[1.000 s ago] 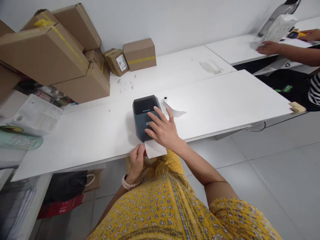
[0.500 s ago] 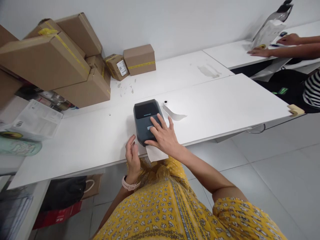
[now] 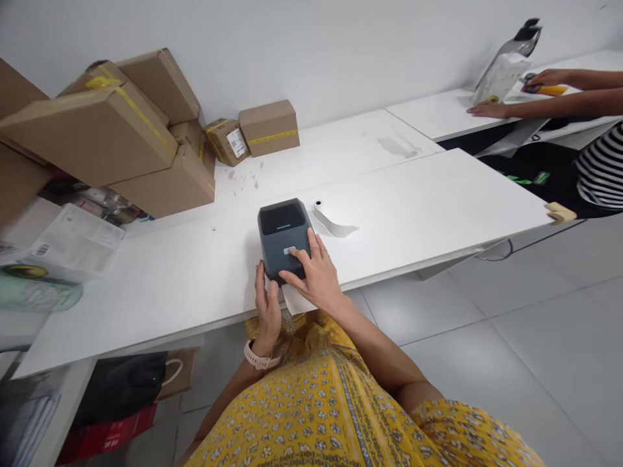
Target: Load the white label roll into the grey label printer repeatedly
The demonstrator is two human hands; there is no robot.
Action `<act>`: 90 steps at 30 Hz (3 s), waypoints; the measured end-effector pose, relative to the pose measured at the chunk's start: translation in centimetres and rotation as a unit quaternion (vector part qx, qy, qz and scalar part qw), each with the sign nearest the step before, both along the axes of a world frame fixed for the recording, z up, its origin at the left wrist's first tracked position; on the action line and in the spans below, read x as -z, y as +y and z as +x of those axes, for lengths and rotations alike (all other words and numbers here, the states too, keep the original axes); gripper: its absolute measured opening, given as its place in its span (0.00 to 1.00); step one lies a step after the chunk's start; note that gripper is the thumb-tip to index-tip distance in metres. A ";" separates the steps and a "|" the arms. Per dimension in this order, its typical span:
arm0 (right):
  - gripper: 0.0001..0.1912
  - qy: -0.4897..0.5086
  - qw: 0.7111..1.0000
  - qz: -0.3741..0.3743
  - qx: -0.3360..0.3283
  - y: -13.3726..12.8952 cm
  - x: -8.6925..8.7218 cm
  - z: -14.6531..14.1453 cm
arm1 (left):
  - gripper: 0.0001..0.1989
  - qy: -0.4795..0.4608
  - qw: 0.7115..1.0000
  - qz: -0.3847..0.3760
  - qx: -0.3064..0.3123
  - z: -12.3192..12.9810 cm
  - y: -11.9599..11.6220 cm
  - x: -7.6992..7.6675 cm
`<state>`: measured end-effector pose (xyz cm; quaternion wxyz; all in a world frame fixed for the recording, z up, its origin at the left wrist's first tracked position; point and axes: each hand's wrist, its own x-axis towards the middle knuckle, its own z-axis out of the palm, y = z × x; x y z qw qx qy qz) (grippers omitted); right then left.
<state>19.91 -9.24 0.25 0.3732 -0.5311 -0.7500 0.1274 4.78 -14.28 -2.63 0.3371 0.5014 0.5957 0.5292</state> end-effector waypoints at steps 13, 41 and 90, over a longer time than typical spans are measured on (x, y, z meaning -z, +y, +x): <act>0.36 0.299 0.952 -0.066 0.008 0.0 2.0 0.4 | 0.34 -0.144 0.988 0.045 0.038 0.5 0.5 0.8; 0.36 0.083 0.990 0.104 0.037 23.9 -10.0 -2.2 | 0.34 -0.034 0.999 -0.038 0.009 -2.8 12.7 0.0; 0.34 0.016 0.947 -0.209 -0.245 11.8 -1.2 11.5 | 0.33 0.162 0.981 -0.103 -0.023 -2.1 11.8 -3.1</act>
